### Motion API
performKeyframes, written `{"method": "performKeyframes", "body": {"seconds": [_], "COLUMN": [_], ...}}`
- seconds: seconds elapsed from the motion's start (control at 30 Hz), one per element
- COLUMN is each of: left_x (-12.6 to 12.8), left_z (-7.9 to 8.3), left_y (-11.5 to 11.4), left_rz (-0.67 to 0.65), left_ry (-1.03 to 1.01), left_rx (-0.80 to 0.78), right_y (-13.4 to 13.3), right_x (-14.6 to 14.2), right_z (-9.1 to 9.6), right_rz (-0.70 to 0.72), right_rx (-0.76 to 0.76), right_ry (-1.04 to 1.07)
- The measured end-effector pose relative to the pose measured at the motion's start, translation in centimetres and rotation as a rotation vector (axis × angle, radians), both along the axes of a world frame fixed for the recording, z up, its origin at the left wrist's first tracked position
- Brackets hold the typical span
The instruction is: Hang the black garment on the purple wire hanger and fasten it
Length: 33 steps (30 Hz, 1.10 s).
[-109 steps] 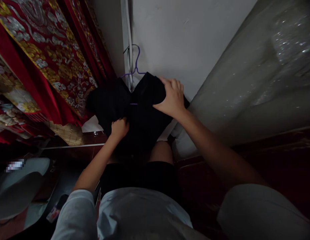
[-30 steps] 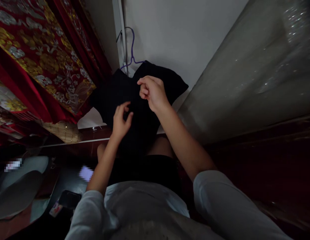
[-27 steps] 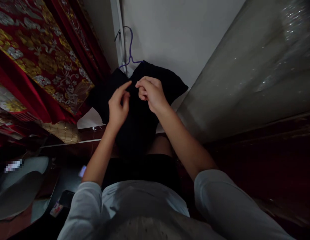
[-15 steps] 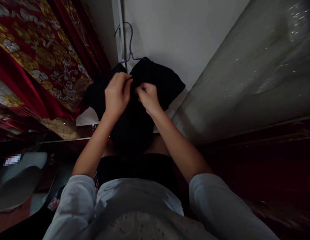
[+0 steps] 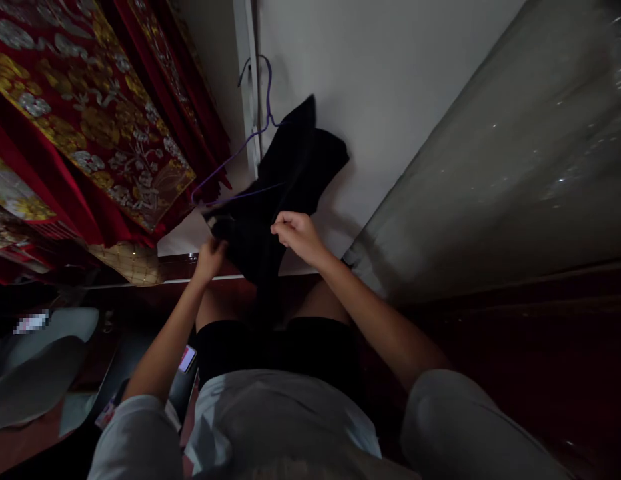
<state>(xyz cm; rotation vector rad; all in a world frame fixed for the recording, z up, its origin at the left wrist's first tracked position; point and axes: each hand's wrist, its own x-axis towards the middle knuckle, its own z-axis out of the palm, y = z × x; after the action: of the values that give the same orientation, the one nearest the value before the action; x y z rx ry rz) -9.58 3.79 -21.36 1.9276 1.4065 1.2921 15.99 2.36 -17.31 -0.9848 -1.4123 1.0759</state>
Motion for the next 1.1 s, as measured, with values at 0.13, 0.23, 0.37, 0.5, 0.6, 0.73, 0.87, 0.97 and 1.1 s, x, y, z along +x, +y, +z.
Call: {"method": "performKeyframes", "body": {"seconds": [0.13,0.23,0.37,0.5,0.6,0.73,0.87,0.97,1.1], "left_x": [1.2,2.7,6.5,8.3,7.3,4.5,1.5,0.0,-1.4], "left_z": [1.7,4.6,6.9,7.4,6.1,2.1,0.0,1.9,5.3], "left_y": [-0.9,-1.0,-2.8,-4.7,-5.1,-5.7,-6.2,-6.2,-5.6], "left_rz": [-0.128,-0.15,-0.27,-0.206,-0.248,-0.576,-0.541,-0.465,-0.39], "left_ry": [0.04,-0.102,-0.225,-0.082,-0.1,0.083,0.378,0.38,0.5], "left_rx": [-0.055,0.018,0.093,0.229,0.075,-0.505,-0.57,-0.438,-0.338], "right_y": [0.8,0.5,-1.0,-2.0,-2.1,-0.8,3.9,8.4,11.4], "right_x": [2.3,2.8,0.7,-1.6,-1.4,0.9,2.1,1.5,1.0], "right_z": [-0.5,-1.3,-1.8,-1.3,-0.2,2.1,3.6,3.0,0.9], "right_rz": [0.009,0.104,0.272,0.268,0.328,0.305,-0.007,-0.154,-0.211], "right_rx": [-0.056,-0.022,0.112,0.137,0.143,0.313,0.431,0.371,0.049], "right_ry": [-0.108,-0.202,-0.199,-0.151,-0.187,-0.319,-0.24,-0.139,-0.108]}}
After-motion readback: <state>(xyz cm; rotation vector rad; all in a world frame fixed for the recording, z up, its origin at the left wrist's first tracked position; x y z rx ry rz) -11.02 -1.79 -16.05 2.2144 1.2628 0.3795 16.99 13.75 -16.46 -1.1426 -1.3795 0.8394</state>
